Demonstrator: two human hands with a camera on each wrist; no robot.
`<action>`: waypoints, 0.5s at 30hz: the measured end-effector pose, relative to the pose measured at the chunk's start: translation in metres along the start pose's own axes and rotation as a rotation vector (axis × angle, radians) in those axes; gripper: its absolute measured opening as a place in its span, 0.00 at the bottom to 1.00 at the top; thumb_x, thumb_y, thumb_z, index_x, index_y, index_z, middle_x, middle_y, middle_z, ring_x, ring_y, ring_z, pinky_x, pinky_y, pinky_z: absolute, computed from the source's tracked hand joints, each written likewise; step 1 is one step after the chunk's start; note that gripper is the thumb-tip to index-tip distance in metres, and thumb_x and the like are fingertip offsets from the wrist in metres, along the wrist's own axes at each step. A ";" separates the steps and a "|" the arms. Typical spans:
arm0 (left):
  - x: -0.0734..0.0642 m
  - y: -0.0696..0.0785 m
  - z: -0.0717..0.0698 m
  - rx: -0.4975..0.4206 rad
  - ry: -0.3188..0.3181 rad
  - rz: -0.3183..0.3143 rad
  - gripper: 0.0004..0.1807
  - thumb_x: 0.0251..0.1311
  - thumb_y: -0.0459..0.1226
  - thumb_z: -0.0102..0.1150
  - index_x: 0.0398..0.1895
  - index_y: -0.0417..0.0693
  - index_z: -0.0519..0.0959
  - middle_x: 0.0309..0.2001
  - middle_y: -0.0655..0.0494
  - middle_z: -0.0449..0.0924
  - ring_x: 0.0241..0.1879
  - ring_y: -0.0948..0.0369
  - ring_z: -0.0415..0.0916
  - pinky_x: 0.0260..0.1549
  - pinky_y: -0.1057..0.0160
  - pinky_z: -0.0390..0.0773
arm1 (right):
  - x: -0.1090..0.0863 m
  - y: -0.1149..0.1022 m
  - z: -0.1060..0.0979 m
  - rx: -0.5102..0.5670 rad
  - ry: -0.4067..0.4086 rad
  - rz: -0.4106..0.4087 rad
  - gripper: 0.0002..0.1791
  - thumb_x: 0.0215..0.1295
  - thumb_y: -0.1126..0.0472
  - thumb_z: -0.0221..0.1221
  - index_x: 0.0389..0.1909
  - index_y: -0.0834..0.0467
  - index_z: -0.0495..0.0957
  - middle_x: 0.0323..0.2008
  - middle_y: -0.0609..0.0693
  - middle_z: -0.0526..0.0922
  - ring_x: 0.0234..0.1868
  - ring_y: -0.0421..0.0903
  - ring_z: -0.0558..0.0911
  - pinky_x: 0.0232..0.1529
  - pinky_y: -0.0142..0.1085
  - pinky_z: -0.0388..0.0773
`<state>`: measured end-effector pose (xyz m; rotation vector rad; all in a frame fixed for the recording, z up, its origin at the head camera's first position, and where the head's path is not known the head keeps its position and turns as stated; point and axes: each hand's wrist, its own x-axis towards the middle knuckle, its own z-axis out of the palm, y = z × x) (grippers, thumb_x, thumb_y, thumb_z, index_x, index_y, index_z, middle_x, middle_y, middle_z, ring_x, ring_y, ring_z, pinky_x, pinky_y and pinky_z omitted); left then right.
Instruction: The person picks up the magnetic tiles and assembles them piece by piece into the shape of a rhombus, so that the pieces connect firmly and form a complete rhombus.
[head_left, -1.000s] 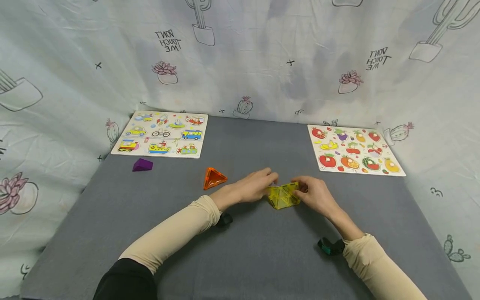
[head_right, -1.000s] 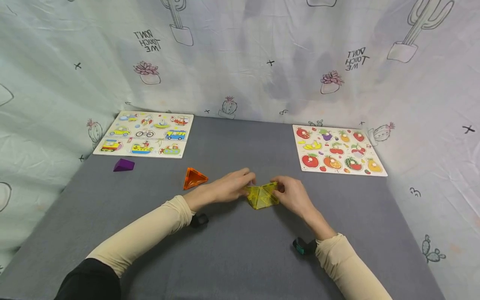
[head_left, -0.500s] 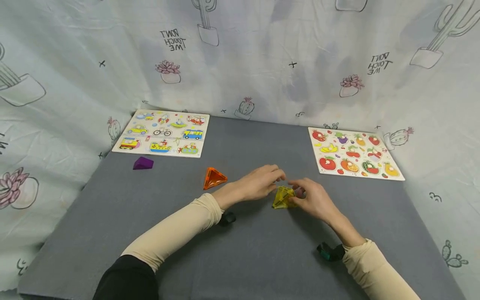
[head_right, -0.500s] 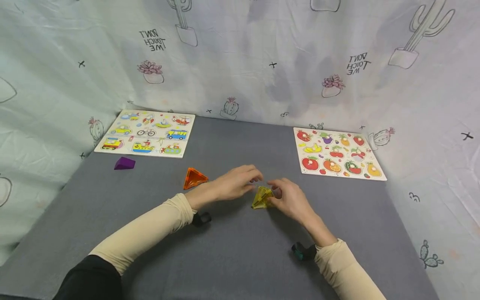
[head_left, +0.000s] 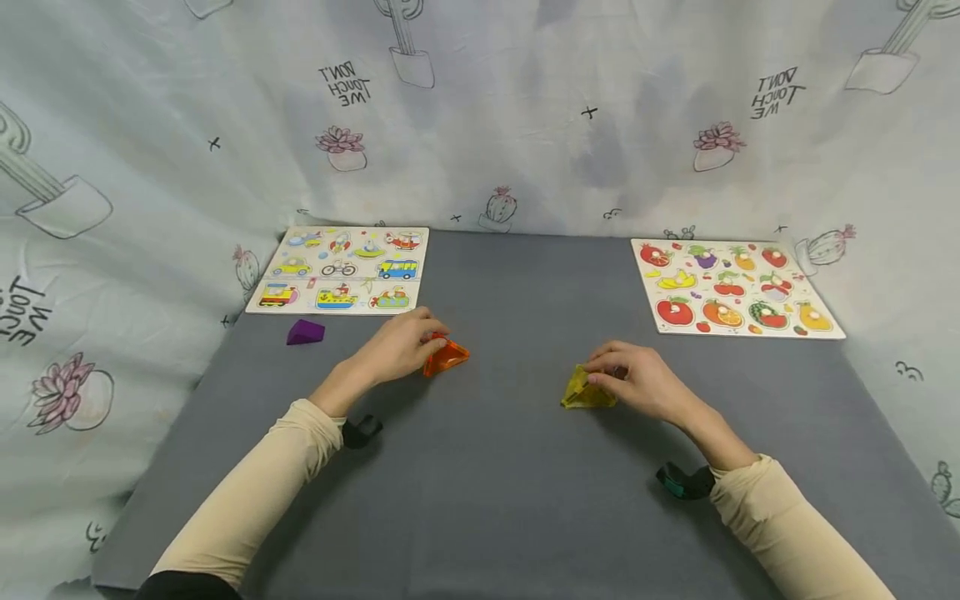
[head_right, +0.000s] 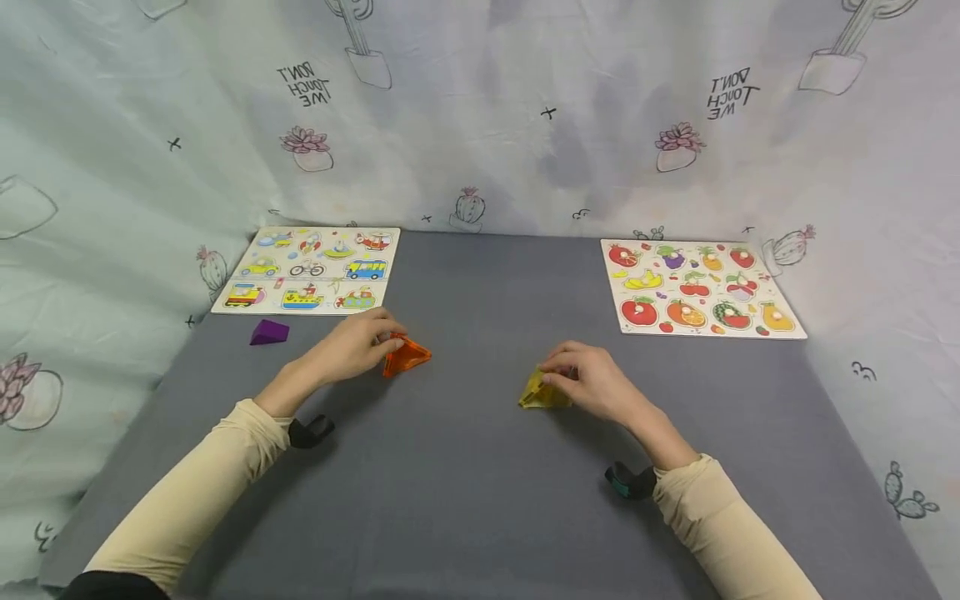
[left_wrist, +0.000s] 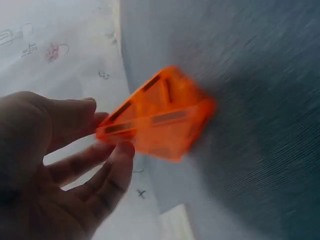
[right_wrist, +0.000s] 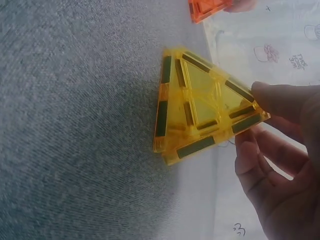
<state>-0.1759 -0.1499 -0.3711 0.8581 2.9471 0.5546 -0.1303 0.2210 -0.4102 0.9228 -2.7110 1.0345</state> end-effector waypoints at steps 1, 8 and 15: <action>-0.001 -0.001 0.002 -0.018 0.003 0.010 0.12 0.66 0.35 0.58 0.48 0.41 0.84 0.44 0.48 0.80 0.41 0.54 0.78 0.39 0.56 0.78 | 0.000 -0.001 -0.001 -0.001 0.005 0.022 0.06 0.60 0.65 0.66 0.38 0.58 0.87 0.39 0.48 0.85 0.32 0.33 0.78 0.32 0.28 0.76; -0.001 0.009 0.011 -0.065 0.040 0.024 0.08 0.63 0.33 0.62 0.42 0.41 0.86 0.40 0.48 0.79 0.38 0.54 0.78 0.36 0.58 0.78 | 0.000 -0.007 0.003 -0.018 0.062 0.177 0.03 0.57 0.59 0.70 0.31 0.53 0.86 0.30 0.44 0.85 0.27 0.34 0.78 0.27 0.28 0.75; 0.000 0.030 0.022 -0.120 -0.012 0.024 0.12 0.62 0.41 0.65 0.42 0.42 0.84 0.38 0.51 0.79 0.34 0.58 0.74 0.33 0.64 0.74 | 0.000 -0.012 0.010 -0.031 0.065 0.265 0.09 0.62 0.54 0.66 0.37 0.55 0.84 0.33 0.48 0.85 0.27 0.38 0.80 0.26 0.30 0.75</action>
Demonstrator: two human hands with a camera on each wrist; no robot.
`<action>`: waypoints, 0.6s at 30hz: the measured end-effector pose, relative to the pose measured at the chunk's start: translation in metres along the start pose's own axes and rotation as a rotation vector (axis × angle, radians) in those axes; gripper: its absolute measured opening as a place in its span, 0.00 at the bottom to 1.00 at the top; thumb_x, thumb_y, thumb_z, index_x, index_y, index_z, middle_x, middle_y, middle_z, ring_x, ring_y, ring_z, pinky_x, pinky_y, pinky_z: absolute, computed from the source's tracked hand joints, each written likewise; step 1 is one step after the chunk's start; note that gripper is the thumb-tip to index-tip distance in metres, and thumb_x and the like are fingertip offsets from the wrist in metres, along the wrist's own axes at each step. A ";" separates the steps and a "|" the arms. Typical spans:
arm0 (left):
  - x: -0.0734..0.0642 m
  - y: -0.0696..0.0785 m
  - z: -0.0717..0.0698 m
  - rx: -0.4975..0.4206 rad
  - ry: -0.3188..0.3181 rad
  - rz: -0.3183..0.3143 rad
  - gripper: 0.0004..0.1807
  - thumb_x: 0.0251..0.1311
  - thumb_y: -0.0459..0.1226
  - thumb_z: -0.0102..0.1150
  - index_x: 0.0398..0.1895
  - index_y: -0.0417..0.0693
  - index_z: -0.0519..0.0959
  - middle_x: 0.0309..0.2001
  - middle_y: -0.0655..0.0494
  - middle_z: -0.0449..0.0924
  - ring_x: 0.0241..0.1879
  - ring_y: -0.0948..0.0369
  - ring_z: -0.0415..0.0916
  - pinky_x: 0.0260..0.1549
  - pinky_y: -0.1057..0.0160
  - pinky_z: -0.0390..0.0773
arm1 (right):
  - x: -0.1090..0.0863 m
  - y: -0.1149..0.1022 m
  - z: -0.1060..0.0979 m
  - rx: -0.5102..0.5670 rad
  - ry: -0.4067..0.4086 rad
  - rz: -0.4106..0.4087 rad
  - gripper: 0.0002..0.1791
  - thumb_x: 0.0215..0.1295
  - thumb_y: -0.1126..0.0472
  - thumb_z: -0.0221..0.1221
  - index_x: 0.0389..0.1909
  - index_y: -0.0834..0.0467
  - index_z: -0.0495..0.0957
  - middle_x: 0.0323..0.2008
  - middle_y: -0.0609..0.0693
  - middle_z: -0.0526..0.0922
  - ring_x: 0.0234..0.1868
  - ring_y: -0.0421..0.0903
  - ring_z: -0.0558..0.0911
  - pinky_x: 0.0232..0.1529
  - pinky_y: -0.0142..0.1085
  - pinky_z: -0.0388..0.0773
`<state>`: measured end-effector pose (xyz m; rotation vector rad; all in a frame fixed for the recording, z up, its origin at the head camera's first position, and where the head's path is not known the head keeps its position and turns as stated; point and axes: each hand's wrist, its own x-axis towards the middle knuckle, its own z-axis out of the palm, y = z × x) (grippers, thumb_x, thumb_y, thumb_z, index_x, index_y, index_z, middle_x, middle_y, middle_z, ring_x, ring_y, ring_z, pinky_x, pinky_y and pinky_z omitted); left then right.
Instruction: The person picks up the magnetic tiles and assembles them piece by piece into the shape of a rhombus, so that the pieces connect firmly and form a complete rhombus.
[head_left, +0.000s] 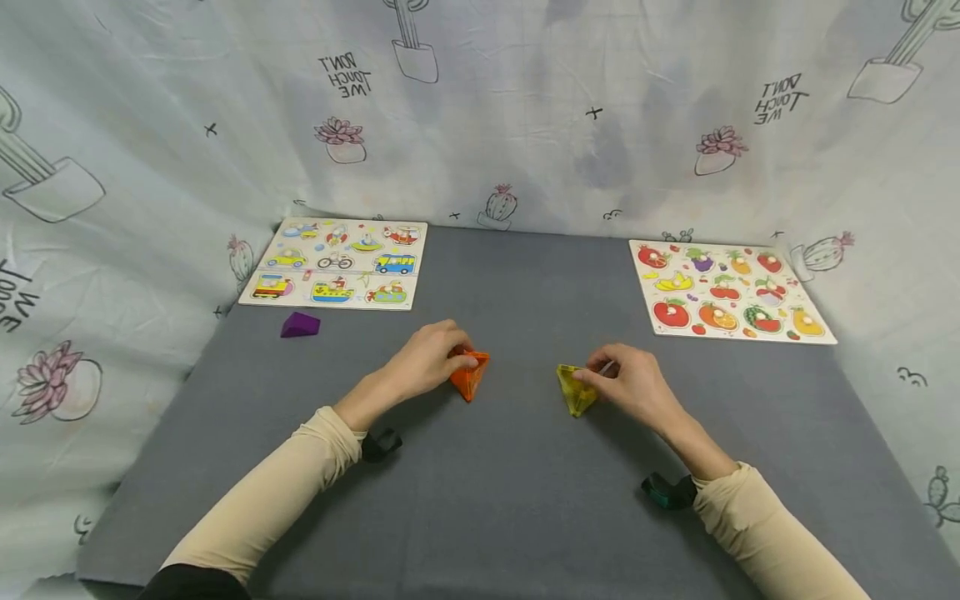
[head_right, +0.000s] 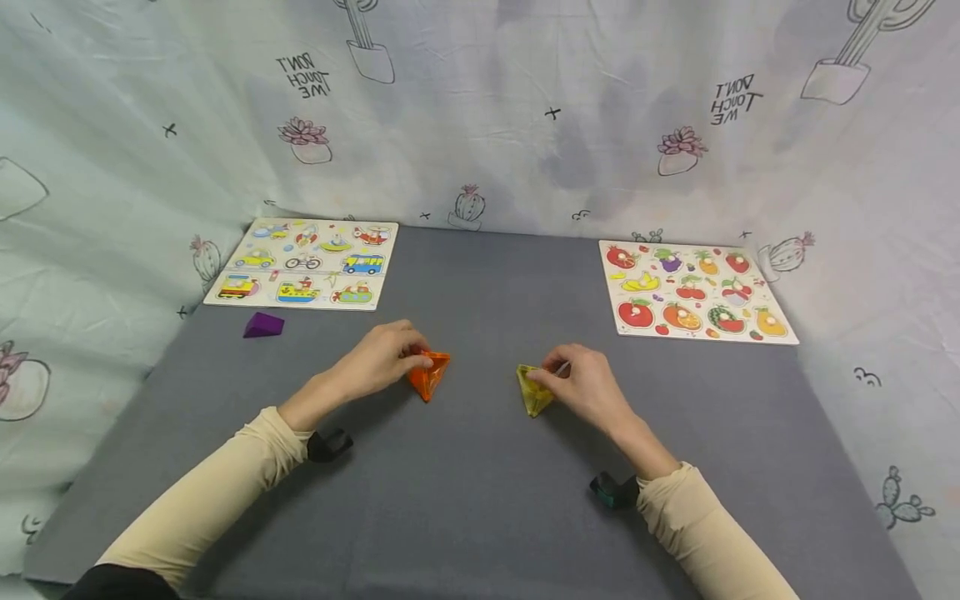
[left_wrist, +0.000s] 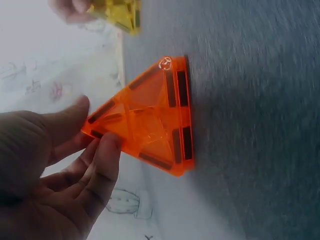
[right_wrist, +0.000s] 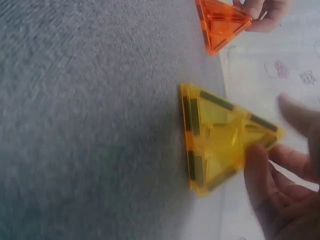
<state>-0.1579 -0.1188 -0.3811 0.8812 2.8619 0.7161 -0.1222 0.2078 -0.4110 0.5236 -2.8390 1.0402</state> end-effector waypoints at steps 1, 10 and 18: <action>-0.001 0.000 0.001 -0.003 -0.009 0.002 0.14 0.61 0.42 0.65 0.44 0.42 0.84 0.38 0.51 0.78 0.35 0.58 0.74 0.33 0.65 0.73 | 0.000 0.001 0.000 0.000 -0.015 -0.002 0.11 0.65 0.54 0.64 0.41 0.57 0.84 0.35 0.50 0.85 0.30 0.40 0.80 0.29 0.32 0.76; -0.005 -0.014 0.013 0.130 -0.136 0.001 0.25 0.52 0.40 0.73 0.53 0.40 0.80 0.43 0.48 0.77 0.41 0.54 0.71 0.41 0.58 0.72 | -0.004 0.020 -0.002 -0.154 -0.225 -0.116 0.26 0.58 0.62 0.66 0.58 0.63 0.76 0.53 0.59 0.81 0.50 0.55 0.80 0.48 0.51 0.77; 0.002 -0.001 0.032 0.125 -0.135 0.059 0.24 0.51 0.41 0.73 0.49 0.39 0.80 0.41 0.47 0.80 0.37 0.56 0.74 0.39 0.57 0.75 | 0.004 0.008 0.016 -0.117 -0.195 -0.173 0.25 0.52 0.58 0.73 0.51 0.62 0.80 0.40 0.52 0.83 0.37 0.43 0.78 0.37 0.38 0.76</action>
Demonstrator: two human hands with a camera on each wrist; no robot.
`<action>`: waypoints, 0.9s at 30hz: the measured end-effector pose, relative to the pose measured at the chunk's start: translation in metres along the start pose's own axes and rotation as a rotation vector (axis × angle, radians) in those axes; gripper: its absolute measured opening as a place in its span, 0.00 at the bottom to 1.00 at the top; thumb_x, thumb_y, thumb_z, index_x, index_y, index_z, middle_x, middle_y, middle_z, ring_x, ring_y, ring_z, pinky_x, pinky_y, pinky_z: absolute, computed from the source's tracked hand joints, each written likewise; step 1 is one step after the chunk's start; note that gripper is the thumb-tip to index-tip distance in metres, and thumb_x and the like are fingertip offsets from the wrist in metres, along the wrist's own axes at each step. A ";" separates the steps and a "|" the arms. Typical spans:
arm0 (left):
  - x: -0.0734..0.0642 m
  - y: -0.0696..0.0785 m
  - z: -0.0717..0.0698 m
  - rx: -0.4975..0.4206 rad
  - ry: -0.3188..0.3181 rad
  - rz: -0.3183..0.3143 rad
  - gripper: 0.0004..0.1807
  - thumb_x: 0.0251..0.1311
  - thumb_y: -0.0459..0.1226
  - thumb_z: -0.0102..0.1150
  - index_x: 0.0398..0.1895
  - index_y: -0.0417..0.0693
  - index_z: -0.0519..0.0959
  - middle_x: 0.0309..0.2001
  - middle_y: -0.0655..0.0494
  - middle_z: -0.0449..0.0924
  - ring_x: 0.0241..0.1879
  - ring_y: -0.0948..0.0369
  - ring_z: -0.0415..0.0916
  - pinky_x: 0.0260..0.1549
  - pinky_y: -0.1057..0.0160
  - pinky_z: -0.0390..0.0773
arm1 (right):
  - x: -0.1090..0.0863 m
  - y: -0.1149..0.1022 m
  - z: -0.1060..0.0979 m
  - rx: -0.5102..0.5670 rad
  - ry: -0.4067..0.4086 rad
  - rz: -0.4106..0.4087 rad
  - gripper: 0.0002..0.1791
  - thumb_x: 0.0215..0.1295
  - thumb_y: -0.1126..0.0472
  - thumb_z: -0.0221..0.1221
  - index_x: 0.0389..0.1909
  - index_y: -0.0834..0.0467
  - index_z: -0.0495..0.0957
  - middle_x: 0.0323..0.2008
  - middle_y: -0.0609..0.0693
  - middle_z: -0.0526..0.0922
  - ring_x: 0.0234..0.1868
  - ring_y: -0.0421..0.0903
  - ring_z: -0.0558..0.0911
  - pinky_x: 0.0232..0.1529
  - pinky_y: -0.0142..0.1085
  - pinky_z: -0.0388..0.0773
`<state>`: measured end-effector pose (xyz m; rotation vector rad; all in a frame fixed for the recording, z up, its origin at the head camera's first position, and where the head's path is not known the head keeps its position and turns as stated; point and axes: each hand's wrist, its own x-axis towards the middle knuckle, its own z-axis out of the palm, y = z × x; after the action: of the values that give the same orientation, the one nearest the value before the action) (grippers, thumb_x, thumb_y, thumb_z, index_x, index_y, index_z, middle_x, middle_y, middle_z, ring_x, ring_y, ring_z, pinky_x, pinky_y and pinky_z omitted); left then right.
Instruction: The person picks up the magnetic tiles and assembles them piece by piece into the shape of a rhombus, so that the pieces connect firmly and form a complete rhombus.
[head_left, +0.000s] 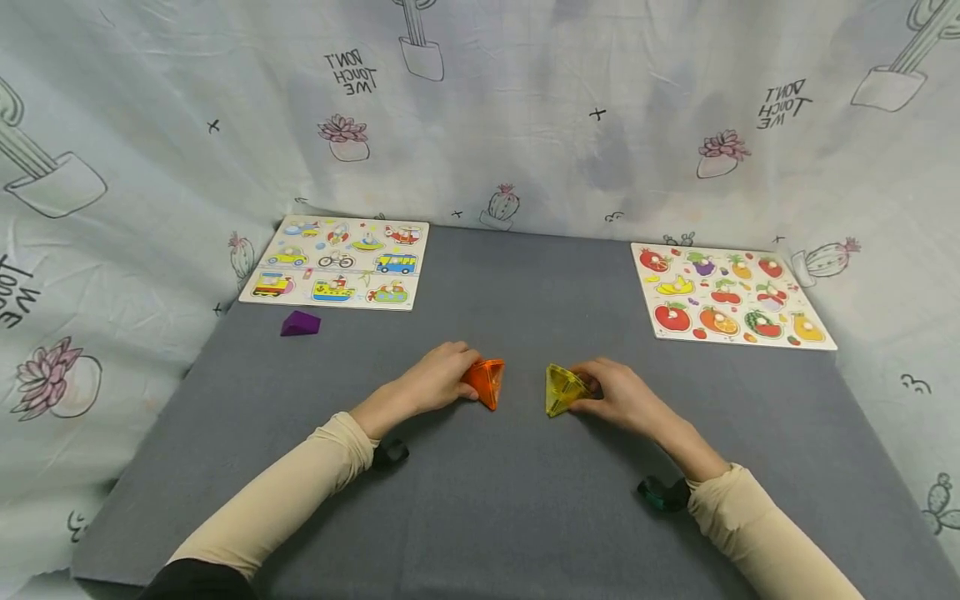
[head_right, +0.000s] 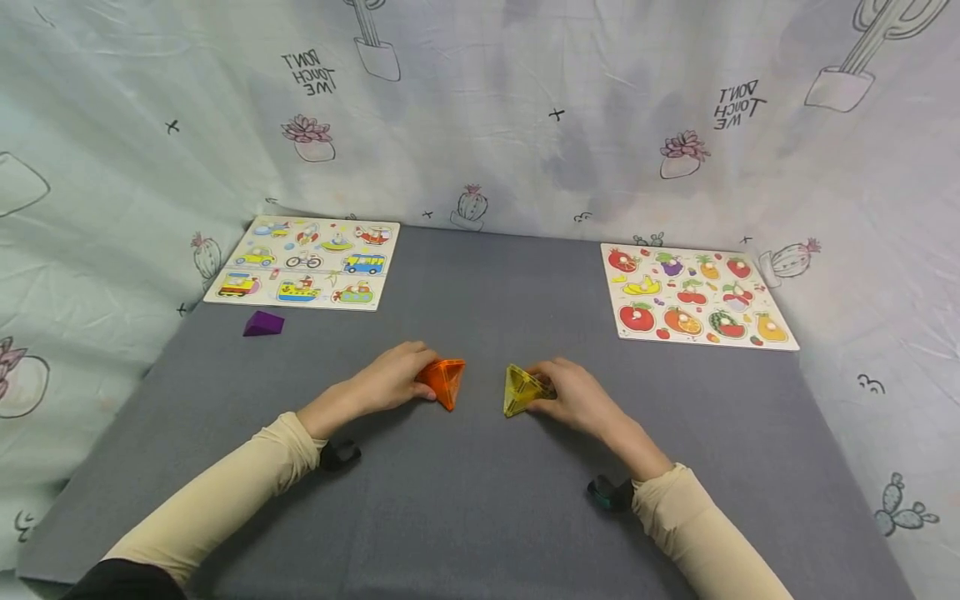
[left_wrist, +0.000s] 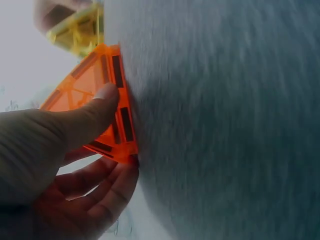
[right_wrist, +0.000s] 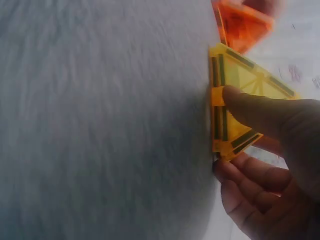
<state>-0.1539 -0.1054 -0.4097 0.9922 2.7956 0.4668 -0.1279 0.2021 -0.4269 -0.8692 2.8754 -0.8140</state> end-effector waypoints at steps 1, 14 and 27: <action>0.001 0.003 0.002 0.002 0.000 0.005 0.24 0.51 0.42 0.73 0.49 0.39 0.80 0.41 0.48 0.80 0.37 0.56 0.74 0.39 0.57 0.75 | 0.002 -0.002 0.002 0.003 0.003 -0.003 0.25 0.52 0.58 0.73 0.50 0.62 0.80 0.39 0.52 0.83 0.36 0.43 0.78 0.37 0.36 0.76; 0.013 0.026 0.015 -0.003 -0.021 0.064 0.22 0.55 0.40 0.70 0.51 0.40 0.79 0.44 0.47 0.79 0.41 0.55 0.76 0.42 0.57 0.77 | 0.013 -0.016 0.018 -0.012 0.018 -0.030 0.25 0.53 0.56 0.72 0.52 0.59 0.80 0.40 0.51 0.83 0.36 0.43 0.80 0.37 0.38 0.78; 0.021 0.030 0.001 -0.051 -0.024 0.055 0.21 0.59 0.41 0.68 0.54 0.43 0.79 0.44 0.49 0.78 0.38 0.59 0.73 0.39 0.60 0.76 | 0.015 -0.022 0.010 0.032 0.039 -0.017 0.23 0.54 0.57 0.72 0.51 0.58 0.81 0.37 0.49 0.82 0.33 0.42 0.76 0.32 0.32 0.73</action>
<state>-0.1517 -0.0700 -0.4013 1.0581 2.7267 0.5272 -0.1282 0.1741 -0.4227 -0.8852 2.8834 -0.8852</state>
